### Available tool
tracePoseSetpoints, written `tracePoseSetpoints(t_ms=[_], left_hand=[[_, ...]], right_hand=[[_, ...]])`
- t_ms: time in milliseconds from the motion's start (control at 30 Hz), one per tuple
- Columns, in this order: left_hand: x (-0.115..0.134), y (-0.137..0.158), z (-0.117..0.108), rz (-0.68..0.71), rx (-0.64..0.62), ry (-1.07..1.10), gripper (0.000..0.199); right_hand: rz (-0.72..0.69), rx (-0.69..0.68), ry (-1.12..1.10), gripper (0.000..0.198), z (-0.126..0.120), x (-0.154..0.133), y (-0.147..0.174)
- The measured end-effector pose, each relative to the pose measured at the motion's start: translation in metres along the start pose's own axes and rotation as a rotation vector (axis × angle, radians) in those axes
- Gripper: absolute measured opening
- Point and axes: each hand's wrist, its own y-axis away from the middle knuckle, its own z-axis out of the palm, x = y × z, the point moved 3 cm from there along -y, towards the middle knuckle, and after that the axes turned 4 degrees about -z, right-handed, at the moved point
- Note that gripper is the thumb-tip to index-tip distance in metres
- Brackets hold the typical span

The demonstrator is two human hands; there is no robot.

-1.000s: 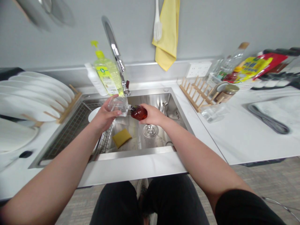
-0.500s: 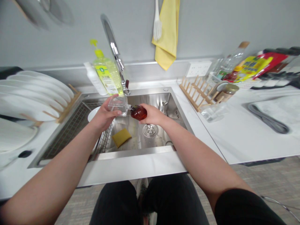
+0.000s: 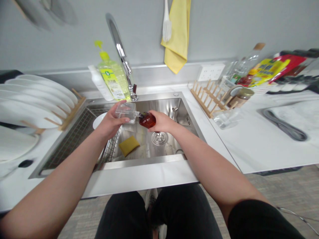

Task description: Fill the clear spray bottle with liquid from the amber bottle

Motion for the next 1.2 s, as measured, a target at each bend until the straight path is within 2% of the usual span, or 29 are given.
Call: tracePoseSetpoints(t_ms=[167, 1033, 1200], left_hand=[[-0.0015, -0.0015, -0.0013, 0.02, -0.013, -0.012, 0.096], [-0.0015, -0.0034, -0.0036, 0.029, 0.014, -0.043, 0.101], [-0.0028, -0.0048, -0.004, 0.057, 0.036, -0.052, 0.094]], right_hand=[[0.01, -0.017, -0.01, 0.071, -0.0002, -0.002, 0.0003], [-0.005, 0.007, -0.003, 0.072, -0.001, -0.0035, 0.0012], [-0.016, 0.012, -0.02, 0.074, -0.0004, -0.0011, 0.001]])
